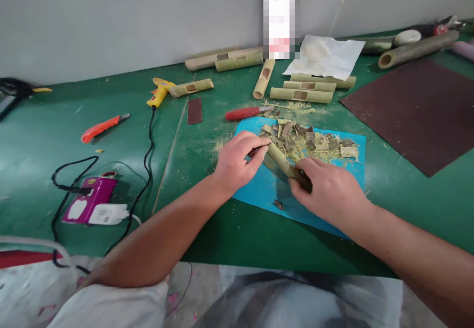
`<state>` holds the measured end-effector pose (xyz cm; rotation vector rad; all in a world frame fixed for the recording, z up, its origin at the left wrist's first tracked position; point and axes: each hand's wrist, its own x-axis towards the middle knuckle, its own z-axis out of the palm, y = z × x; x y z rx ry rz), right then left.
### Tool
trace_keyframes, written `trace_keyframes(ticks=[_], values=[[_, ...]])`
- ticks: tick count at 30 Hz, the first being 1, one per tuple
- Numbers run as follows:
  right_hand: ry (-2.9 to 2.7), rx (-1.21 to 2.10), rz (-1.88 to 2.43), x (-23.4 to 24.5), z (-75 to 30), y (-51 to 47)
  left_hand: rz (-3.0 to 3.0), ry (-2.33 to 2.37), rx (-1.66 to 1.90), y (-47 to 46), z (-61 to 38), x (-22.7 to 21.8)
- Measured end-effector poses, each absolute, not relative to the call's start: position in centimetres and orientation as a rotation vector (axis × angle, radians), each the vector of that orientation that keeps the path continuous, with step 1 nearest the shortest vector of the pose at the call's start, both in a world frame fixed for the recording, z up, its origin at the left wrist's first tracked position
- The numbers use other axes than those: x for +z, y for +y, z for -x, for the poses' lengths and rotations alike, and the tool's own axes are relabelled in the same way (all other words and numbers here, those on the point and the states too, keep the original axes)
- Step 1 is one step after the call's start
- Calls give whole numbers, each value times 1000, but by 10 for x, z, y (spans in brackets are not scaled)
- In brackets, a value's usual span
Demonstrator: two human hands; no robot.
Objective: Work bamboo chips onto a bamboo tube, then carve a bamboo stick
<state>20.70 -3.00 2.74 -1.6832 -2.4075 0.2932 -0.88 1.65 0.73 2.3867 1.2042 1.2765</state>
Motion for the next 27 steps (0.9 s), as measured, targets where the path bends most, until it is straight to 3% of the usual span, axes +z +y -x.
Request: trace_keyframes(ticks=[12,27], values=[[-2406,447,1782,30,-207,-27,-2566,1049,927,14,2,0],[-2452,465,1830,30,-206,-28,-2585,1092,930,16,4,0]])
